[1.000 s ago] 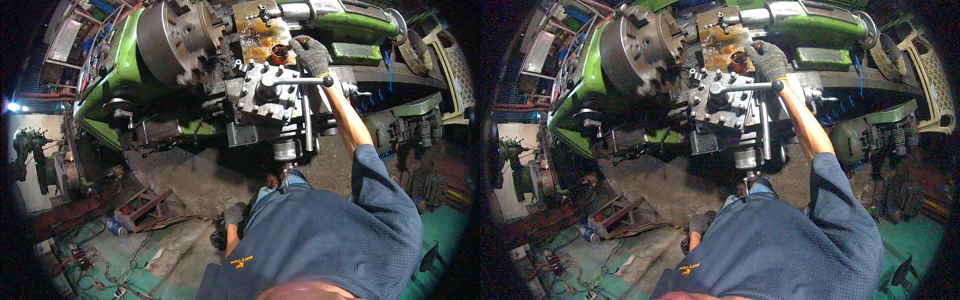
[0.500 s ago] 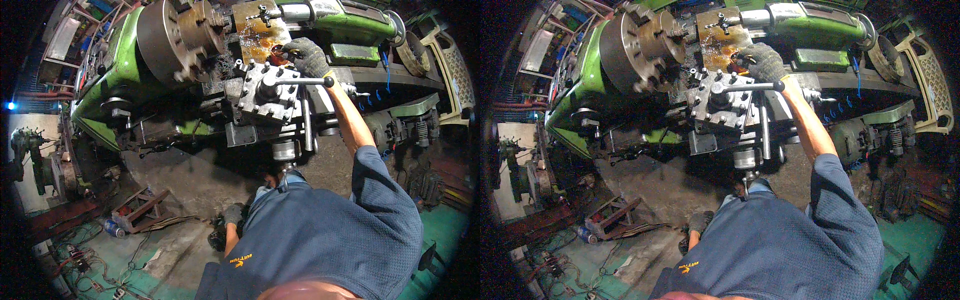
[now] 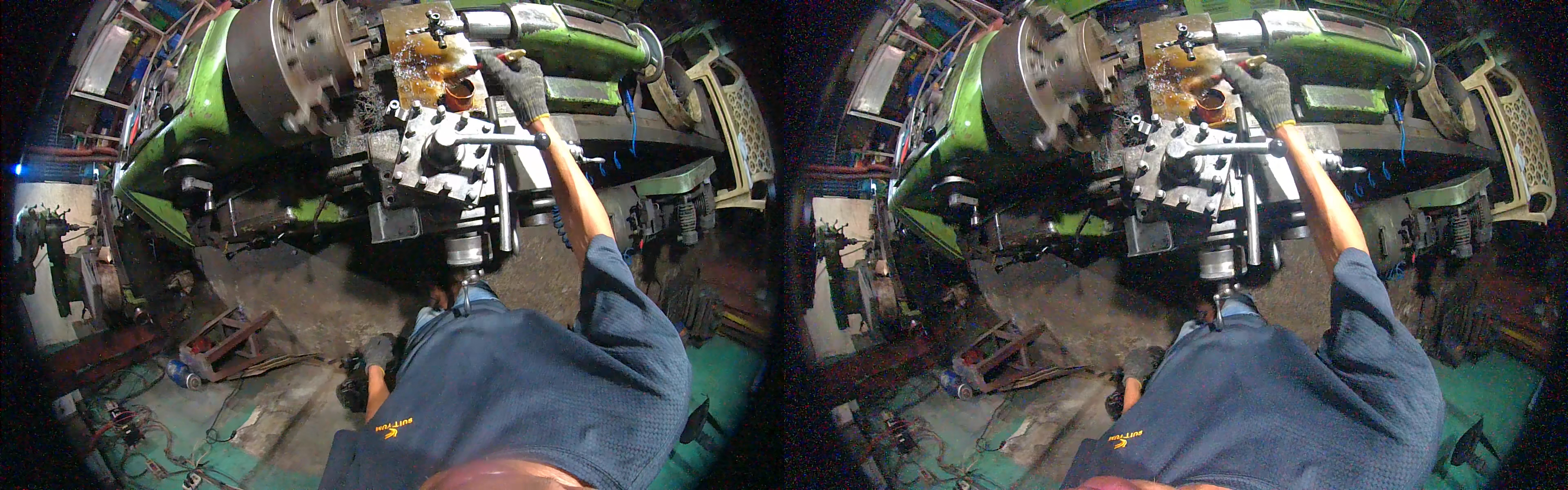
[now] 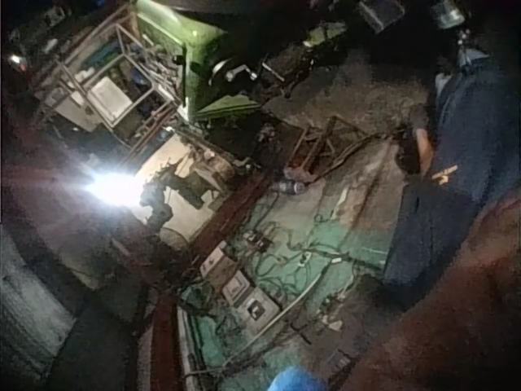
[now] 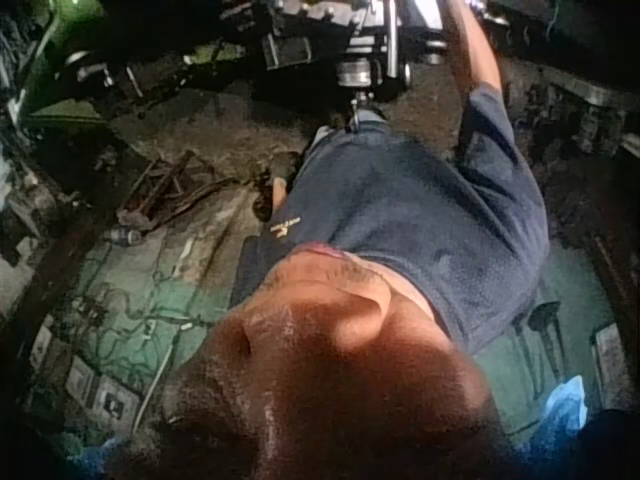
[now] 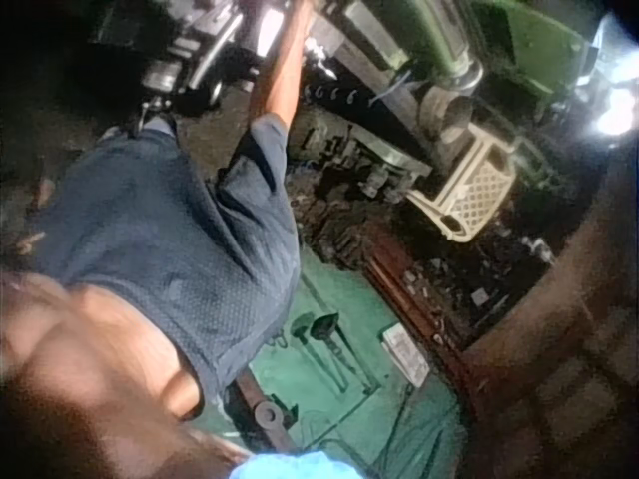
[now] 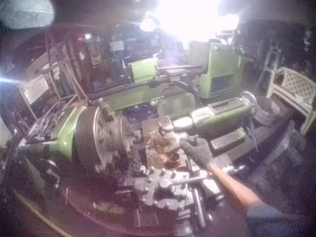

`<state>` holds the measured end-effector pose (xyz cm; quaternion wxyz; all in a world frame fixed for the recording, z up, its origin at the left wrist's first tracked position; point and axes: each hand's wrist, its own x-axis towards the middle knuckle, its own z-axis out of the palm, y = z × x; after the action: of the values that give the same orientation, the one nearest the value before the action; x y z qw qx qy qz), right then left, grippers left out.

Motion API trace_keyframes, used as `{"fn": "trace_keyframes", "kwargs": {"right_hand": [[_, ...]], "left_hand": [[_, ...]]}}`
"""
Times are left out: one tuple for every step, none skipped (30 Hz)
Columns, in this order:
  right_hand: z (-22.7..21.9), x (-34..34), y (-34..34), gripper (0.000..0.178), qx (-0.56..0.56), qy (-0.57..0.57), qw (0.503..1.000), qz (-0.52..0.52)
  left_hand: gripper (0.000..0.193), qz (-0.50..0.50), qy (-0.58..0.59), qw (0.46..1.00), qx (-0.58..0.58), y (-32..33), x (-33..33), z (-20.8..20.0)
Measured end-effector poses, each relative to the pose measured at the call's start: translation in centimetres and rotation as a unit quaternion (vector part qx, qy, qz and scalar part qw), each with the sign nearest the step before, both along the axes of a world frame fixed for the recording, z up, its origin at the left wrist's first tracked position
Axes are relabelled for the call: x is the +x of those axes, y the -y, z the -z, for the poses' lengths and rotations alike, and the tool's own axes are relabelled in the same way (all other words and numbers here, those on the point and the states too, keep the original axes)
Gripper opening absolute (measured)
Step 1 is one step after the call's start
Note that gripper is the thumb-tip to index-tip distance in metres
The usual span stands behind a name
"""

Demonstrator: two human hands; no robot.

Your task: The person operates a green metal lathe in a workshop, machining a cylindrical metal workpiece. They use a brush to apply cutting fluid to the workpiece and adjust the machine's controls and tool post. The person also removes metal shavings from the work area.

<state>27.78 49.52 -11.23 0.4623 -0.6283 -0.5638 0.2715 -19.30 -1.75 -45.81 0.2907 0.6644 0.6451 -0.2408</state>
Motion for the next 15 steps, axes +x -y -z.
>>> {"fn": "trace_keyframes", "kwargs": {"right_hand": [[3.4,1.5,-2.7,0.027,0.049,0.020,0.999,0.001],[2.4,0.0,-2.9,0.028,-0.030,-0.256,0.966,0.006],[3.1,0.1,-4.0,0.031,0.099,0.096,0.990,0.025],[4.4,0.3,-5.8,0.037,0.217,0.433,0.874,0.042],[5.8,-0.1,-8.1,0.045,0.199,0.380,0.903,0.013],[4.5,-1.5,-8.1,0.040,0.209,0.334,0.919,0.024],[4.4,-2.6,-9.1,0.032,0.165,0.308,0.937,0.030],[4.1,-3.1,-9.9,0.025,0.121,0.286,0.950,0.042],[3.7,-3.6,-10.3,0.017,0.145,0.185,0.972,0.031],[3.9,-3.8,-11.4,0.018,0.119,-0.055,0.991,-0.001],[4.2,-4.1,-12.6,0.025,0.113,-0.297,0.948,-0.001],[3.1,-5.0,-12.4,0.028,0.070,-0.327,0.943,0.001],[2.0,-6.0,-12.1,0.033,0.051,-0.269,0.960,0.065],[1.9,-6.3,-12.7,0.035,0.042,-0.237,0.970,0.043],[2.7,-6.2,-13.9,0.038,0.034,-0.201,0.979,0.024]], "left_hand": [[0.025,-0.004,0.006,1.000,-0.006,0.0,-0.3,0.2],[0.025,-0.011,0.013,1.000,-0.015,-0.1,-0.3,0.3],[0.025,-0.023,0.020,0.999,-0.018,0.4,-0.4,0.7],[0.026,-0.016,0.017,1.000,-0.016,1.0,-0.4,1.0],[0.026,-0.007,0.013,1.000,-0.018,1.6,-0.5,1.4],[0.027,0.005,0.009,1.000,-0.020,1.5,-0.4,1.4],[0.027,-0.005,0.000,1.000,-0.016,1.8,-0.3,1.2],[0.028,-0.009,-0.005,1.000,-0.011,1.1,0.1,0.4],[0.029,-0.014,-0.011,1.000,-0.006,0.5,0.5,-0.7],[0.029,0.008,-0.021,0.999,-0.040,-0.4,0.7,-1.7],[0.030,0.030,-0.031,0.996,-0.073,-1.7,1.1,-2.9],[0.031,0.041,-0.044,0.992,-0.108,-2.0,1.6,-3.8],[0.030,0.025,-0.015,0.998,-0.062,-1.1,1.3,-3.2],[0.030,0.005,0.007,1.000,-0.016,1.9,-0.2,-1.8],[0.029,-0.011,0.031,0.999,0.032,4.1,-1.0,-0.2]]}}
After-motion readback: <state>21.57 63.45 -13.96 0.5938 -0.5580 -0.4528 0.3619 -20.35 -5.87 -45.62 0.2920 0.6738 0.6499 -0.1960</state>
